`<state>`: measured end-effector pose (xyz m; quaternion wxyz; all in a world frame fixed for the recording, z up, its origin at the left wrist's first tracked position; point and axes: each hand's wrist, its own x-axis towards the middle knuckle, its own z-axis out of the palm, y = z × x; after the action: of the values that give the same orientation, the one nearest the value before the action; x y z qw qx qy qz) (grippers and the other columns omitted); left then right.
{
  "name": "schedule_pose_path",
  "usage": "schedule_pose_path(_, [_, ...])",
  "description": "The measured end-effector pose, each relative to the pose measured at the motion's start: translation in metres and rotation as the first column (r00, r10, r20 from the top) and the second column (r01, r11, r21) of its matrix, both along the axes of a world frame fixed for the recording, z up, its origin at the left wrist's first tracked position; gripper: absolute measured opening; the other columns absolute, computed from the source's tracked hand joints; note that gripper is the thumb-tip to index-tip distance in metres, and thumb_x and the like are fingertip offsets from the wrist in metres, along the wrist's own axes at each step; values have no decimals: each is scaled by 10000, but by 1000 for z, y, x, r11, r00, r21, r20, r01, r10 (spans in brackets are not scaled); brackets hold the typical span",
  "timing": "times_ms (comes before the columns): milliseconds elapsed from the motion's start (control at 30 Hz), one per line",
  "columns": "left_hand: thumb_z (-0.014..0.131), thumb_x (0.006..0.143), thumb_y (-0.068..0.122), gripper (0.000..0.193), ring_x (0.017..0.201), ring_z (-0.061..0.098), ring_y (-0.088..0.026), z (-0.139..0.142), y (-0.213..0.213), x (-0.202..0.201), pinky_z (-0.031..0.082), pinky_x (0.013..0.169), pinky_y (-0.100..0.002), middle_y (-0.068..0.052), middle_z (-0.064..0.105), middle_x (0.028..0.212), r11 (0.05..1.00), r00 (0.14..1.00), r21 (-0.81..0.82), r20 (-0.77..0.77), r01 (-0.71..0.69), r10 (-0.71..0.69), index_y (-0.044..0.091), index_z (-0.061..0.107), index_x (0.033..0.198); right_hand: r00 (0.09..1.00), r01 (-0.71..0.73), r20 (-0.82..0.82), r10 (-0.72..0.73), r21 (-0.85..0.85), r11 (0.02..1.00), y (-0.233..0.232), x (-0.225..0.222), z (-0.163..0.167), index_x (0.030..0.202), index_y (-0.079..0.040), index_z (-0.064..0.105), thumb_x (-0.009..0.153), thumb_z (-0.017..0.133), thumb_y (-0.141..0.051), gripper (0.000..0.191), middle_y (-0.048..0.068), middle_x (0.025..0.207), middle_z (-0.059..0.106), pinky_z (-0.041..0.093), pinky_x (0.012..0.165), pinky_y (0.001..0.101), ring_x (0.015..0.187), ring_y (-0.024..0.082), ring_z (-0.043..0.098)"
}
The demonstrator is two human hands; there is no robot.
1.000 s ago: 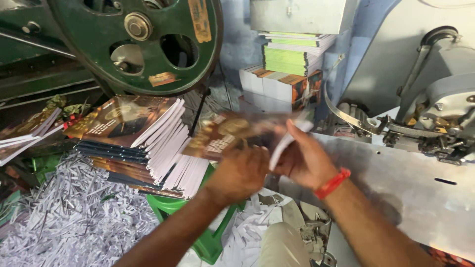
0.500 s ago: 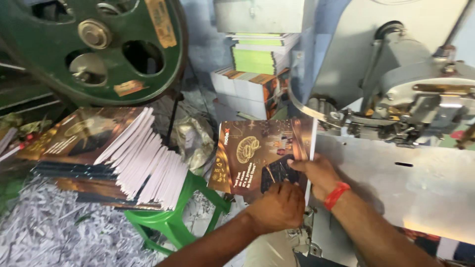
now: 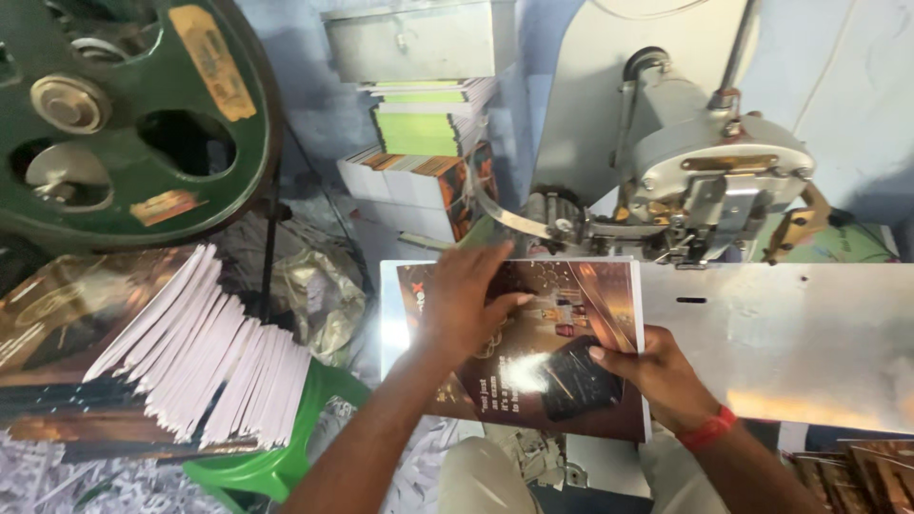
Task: The person repeatedly picks up a book, places it on a sewing machine, and operates the machine to stitch the spine. The person then removes the book and places it on a pile of finished books. This process is repeated for multiple books.
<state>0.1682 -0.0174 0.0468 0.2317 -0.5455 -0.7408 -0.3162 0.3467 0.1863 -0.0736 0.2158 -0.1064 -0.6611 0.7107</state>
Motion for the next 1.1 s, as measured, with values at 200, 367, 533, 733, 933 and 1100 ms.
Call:
schedule_pose_path(200, [795, 873, 246, 497, 1263, 560, -345, -18, 15, 29, 373, 1153, -539, -140, 619, 1305, 991, 991, 113, -121, 73, -59, 21, 611, 1276, 997, 44, -68, -46, -38, 998, 10, 21, -2, 1168, 63, 759, 866, 739, 11, 307, 41, 1018, 754, 537, 833, 296, 928, 104, 662])
schedule_pose_path(367, [769, 873, 176, 425, 1189, 574, -353, -14, 16, 40, 402, 1070, -519, -136, 621, 1238, 984, 977, 95, -166, 149, -132, 34, 599, 1235, 990, 138, -17, -141, -127, 982, 23, 27, -12, 1153, 8, 731, 817, 715, 26, 337, 37, 1042, 763, 542, 869, 284, 951, 110, 691])
schedule_pose_path(533, [740, 894, 124, 421, 1124, 577, -328, -5, 7, 62, 419, 994, -490, -120, 616, 1204, 975, 955, -62, -196, 214, -222, 24, 608, 1282, 978, 196, -44, -202, -119, 973, 40, 34, -30, 1048, 62, 698, 862, 754, 56, 195, 55, 1000, 703, 519, 840, 314, 932, 145, 648])
schedule_pose_path(733, [743, 801, 103, 246, 979, 665, -348, 12, -1, 39, 510, 875, -495, -110, 722, 1026, 941, 997, -332, 56, 61, -45, 113, 764, 1046, 985, 169, 75, -157, -182, 969, 43, 42, -34, 1073, 44, 729, 857, 717, 44, 217, 62, 993, 728, 526, 817, 315, 906, 146, 662])
schedule_pose_path(933, [832, 745, 170, 353, 811, 738, -250, 29, -33, -29, 598, 756, -409, -110, 793, 919, 925, 821, -325, 570, 196, 26, 47, 791, 1074, 994, 112, 33, -107, -213, 971, 35, 49, -26, 1115, 75, 733, 873, 685, 65, 246, 104, 1024, 752, 555, 814, 312, 907, 140, 692])
schedule_pose_path(1100, [833, 727, 106, 411, 804, 733, -150, -1, -56, -50, 603, 745, -324, -35, 765, 974, 977, 278, 50, 955, 206, -107, 18, 719, 1112, 998, 49, -9, -57, -376, 925, 33, 47, -24, 1125, 68, 701, 879, 659, 61, 250, 112, 1009, 755, 579, 817, 342, 901, 177, 726])
